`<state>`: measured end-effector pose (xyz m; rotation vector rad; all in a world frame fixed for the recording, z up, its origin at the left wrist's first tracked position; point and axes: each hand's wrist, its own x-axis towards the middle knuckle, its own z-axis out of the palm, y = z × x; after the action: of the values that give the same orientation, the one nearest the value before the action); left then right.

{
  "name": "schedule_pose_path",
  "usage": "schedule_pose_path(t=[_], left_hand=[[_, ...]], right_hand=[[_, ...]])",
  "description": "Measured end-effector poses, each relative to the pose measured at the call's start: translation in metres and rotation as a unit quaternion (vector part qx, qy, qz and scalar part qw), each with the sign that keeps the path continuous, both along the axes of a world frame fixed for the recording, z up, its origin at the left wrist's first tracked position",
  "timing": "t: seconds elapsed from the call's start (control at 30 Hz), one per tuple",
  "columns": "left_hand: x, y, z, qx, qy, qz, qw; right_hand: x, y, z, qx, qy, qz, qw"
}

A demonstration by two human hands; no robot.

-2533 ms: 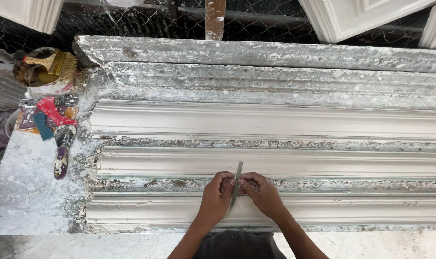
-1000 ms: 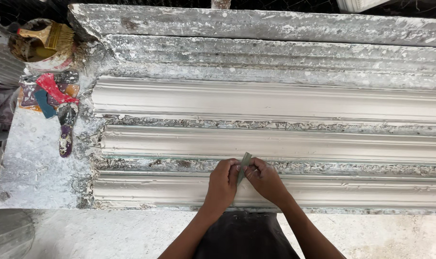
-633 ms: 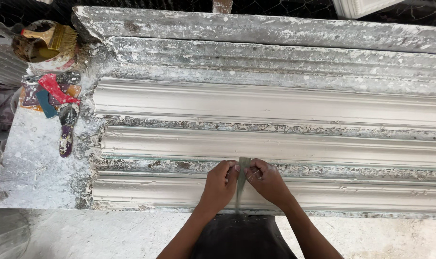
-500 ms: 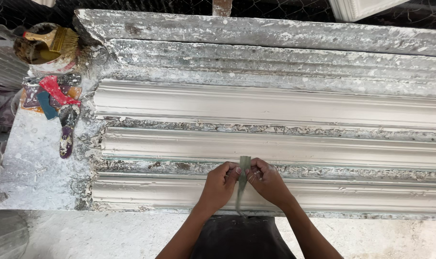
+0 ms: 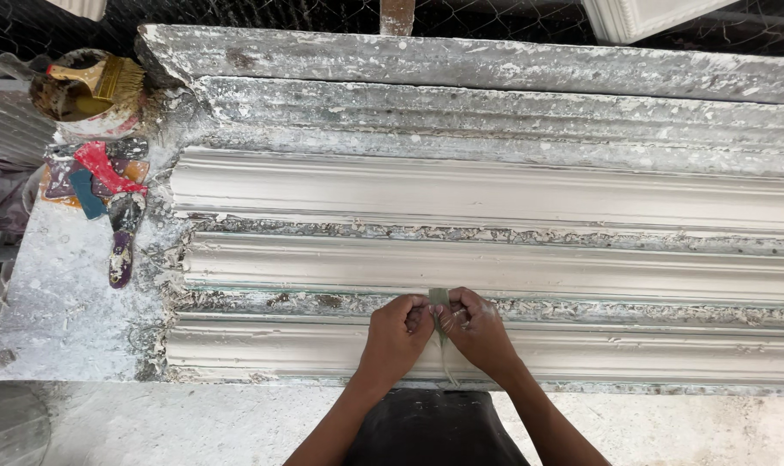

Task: The person works along a long plaster cornice moulding on a workbench, pulling thin rubber strips out of the mould seams and scraping the seam line with a small stick. They then use a scraper to clean and smooth plaster residue from the moulding surface and the bench.

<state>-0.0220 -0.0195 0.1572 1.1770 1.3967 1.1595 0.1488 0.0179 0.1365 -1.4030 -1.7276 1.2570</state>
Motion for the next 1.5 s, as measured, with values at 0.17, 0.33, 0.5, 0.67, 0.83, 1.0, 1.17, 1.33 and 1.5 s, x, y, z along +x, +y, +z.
schedule_pose_path(t=[0.17,0.33,0.5,0.67,0.83,1.0,1.17,1.33,1.5], left_hand=[[0.002,-0.002,0.004,-0.010,0.040,0.016,0.999],[0.003,0.001,0.008,-0.026,0.027,0.027,0.999],[0.001,0.002,0.006,-0.050,0.015,0.030,0.998],[0.003,0.003,-0.002,-0.038,0.003,0.027,0.999],[0.007,0.004,-0.014,-0.062,-0.025,0.019,0.998],[0.008,0.008,-0.024,-0.062,-0.174,-0.022,0.983],[-0.009,0.013,-0.043,-0.034,-0.276,-0.054,0.959],[-0.050,0.021,-0.072,-0.123,-0.212,0.062,0.968],[-0.110,0.039,-0.105,-0.257,-0.076,0.163,0.950]], right_hand=[[-0.004,-0.002,0.005,0.025,-0.050,-0.002,0.998],[-0.007,-0.002,0.004,0.028,-0.054,0.005,0.998],[-0.008,-0.001,-0.002,0.061,0.010,0.032,0.998],[-0.006,-0.002,-0.010,0.052,0.005,0.038,0.998],[-0.004,-0.008,-0.021,0.161,0.023,0.068,0.984],[0.001,-0.008,-0.051,-0.055,0.142,-0.033,0.988],[0.041,0.027,-0.091,-0.193,0.315,-0.281,0.886],[0.141,0.048,-0.090,-0.200,0.316,-0.480,0.793],[0.211,0.052,-0.058,-0.020,0.419,-0.545,0.726]])
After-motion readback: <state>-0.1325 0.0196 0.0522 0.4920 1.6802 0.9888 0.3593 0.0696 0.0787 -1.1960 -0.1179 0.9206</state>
